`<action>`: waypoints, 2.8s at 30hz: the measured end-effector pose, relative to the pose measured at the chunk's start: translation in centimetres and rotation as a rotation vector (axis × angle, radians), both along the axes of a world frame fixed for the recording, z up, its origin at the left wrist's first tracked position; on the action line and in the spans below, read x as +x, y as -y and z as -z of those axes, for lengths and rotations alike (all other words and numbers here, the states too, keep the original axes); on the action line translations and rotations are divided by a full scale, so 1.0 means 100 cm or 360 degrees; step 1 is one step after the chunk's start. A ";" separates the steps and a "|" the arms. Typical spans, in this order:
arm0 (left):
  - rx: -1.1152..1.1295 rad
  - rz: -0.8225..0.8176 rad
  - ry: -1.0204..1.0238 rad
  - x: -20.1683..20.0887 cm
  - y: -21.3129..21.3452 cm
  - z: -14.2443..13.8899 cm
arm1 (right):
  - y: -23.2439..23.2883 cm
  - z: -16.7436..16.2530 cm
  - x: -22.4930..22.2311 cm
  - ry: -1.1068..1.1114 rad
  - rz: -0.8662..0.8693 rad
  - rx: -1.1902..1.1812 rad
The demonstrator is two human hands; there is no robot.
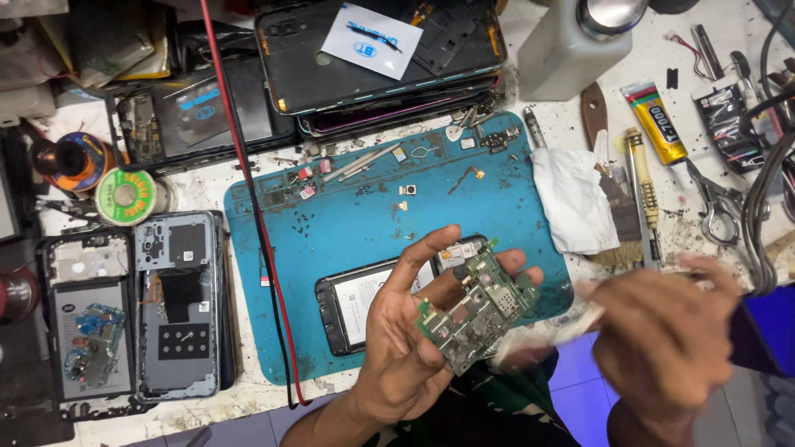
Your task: The person pries open a smartphone, peels a protective film from a replacement screen, applies adhesive from a tube to the phone frame, and uses tweezers to position small components. They then lift the motherboard, wipe it with a cloth, and handle it over the open phone body.
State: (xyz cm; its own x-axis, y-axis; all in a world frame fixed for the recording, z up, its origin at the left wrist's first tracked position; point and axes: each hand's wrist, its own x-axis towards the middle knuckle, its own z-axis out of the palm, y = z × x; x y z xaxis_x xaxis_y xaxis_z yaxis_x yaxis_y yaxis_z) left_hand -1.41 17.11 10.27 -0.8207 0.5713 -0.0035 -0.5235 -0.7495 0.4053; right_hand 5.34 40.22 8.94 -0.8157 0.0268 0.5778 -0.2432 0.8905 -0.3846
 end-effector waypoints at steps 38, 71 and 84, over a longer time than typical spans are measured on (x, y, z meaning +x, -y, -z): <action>-0.0198 -0.0343 -0.0153 0.000 -0.001 0.007 | 0.047 -0.012 -0.022 -0.0039 -0.0015 -0.0275; -0.0079 -0.0336 -0.0004 -0.004 -0.008 0.017 | 0.013 0.002 -0.024 -0.0096 0.0169 -0.0180; -0.0099 -0.0168 -0.0076 0.000 -0.003 0.013 | 0.010 -0.005 -0.025 -0.0036 0.0269 -0.0204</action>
